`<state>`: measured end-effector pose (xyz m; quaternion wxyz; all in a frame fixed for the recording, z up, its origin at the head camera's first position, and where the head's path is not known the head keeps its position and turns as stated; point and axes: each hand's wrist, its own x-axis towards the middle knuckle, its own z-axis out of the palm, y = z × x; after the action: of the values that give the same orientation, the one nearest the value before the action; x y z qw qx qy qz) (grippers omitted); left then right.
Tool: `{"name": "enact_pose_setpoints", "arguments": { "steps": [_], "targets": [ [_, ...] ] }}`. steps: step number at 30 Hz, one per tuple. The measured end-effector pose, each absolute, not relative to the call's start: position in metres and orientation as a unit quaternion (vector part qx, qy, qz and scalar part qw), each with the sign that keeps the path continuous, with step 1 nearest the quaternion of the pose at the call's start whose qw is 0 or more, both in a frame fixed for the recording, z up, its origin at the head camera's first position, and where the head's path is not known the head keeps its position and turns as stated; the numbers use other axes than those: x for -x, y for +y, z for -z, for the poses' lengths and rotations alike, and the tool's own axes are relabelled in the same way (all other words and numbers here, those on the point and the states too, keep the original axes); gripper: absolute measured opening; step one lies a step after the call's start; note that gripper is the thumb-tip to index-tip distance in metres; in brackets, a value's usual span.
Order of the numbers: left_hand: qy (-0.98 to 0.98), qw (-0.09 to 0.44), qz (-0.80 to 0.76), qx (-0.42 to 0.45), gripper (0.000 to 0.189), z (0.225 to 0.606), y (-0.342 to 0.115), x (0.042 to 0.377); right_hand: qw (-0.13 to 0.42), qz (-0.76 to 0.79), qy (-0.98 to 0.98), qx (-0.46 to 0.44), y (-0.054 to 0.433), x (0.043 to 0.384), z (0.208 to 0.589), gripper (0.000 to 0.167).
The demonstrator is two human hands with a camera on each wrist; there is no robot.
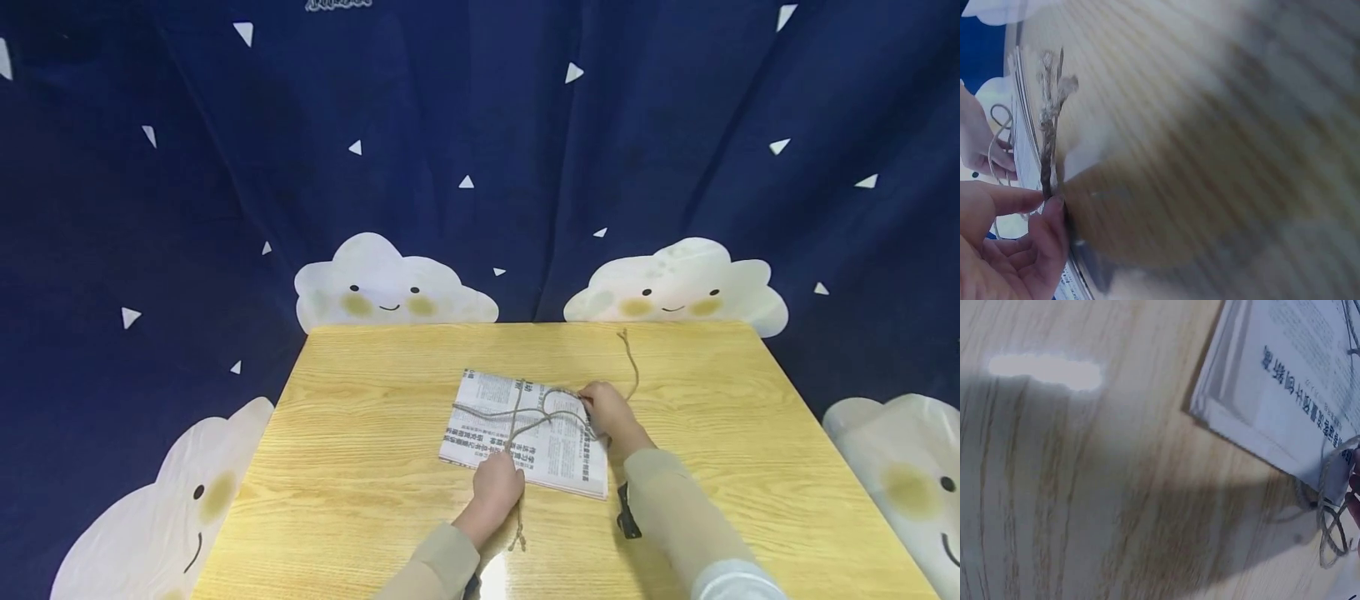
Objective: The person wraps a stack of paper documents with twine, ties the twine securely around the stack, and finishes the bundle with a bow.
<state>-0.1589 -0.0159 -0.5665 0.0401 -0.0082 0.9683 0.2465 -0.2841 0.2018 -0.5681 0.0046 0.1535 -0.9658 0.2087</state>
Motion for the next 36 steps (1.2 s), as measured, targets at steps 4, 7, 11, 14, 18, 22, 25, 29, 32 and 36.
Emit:
{"name": "enact_pose_setpoints", "arguments": {
  "steps": [4, 7, 11, 14, 18, 22, 25, 29, 32, 36],
  "targets": [
    [0.965, 0.051, -0.258, 0.016, 0.02, 0.564, -0.02, 0.164, 0.005, -0.191, -0.971, -0.14, 0.202, 0.279, 0.571, 0.015],
    [0.968, 0.052, -0.244, 0.021, 0.021, 0.562, -0.026, 0.172, 0.006, -0.179, -0.975, -0.132, 0.201, 0.273, 0.573, 0.017],
    [0.976, 0.048, -0.212, 0.025, 0.016, 0.561, -0.037, 0.187, 0.012, -0.176, -0.977, -0.116, 0.196, 0.26, 0.574, 0.015],
    [0.978, 0.044, -0.202, 0.028, 0.012, 0.56, -0.044, 0.198, 0.013, -0.17, -0.981, -0.094, 0.19, 0.248, 0.573, 0.01],
    [0.977, 0.031, -0.208, 0.021, 0.007, 0.56, -0.052, 0.212, 0.009, -0.147, -0.987, -0.067, 0.182, 0.231, 0.572, 0.011],
    [0.98, 0.019, -0.198, 0.013, 0.006, 0.56, -0.057, 0.224, 0.023, -0.137, -0.988, -0.061, 0.172, 0.214, 0.571, 0.014],
    [0.981, 0.014, -0.191, 0.013, 0.007, 0.56, -0.06, 0.233, 0.038, -0.134, -0.989, -0.059, 0.163, 0.205, 0.572, 0.016],
    [0.985, 0.005, -0.174, 0.012, 0.013, 0.561, -0.06, 0.245, 0.044, -0.117, -0.99, -0.061, 0.15, 0.193, 0.571, 0.012],
    [0.988, 0.01, -0.155, 0.015, 0.017, 0.563, -0.059, 0.251, 0.043, -0.111, -0.99, -0.072, 0.142, 0.185, 0.569, 0.007],
    [0.988, 0.02, -0.15, 0.024, 0.018, 0.564, -0.056, 0.256, 0.044, -0.112, -0.99, -0.078, 0.14, 0.181, 0.568, 0.009]
  ]
}}
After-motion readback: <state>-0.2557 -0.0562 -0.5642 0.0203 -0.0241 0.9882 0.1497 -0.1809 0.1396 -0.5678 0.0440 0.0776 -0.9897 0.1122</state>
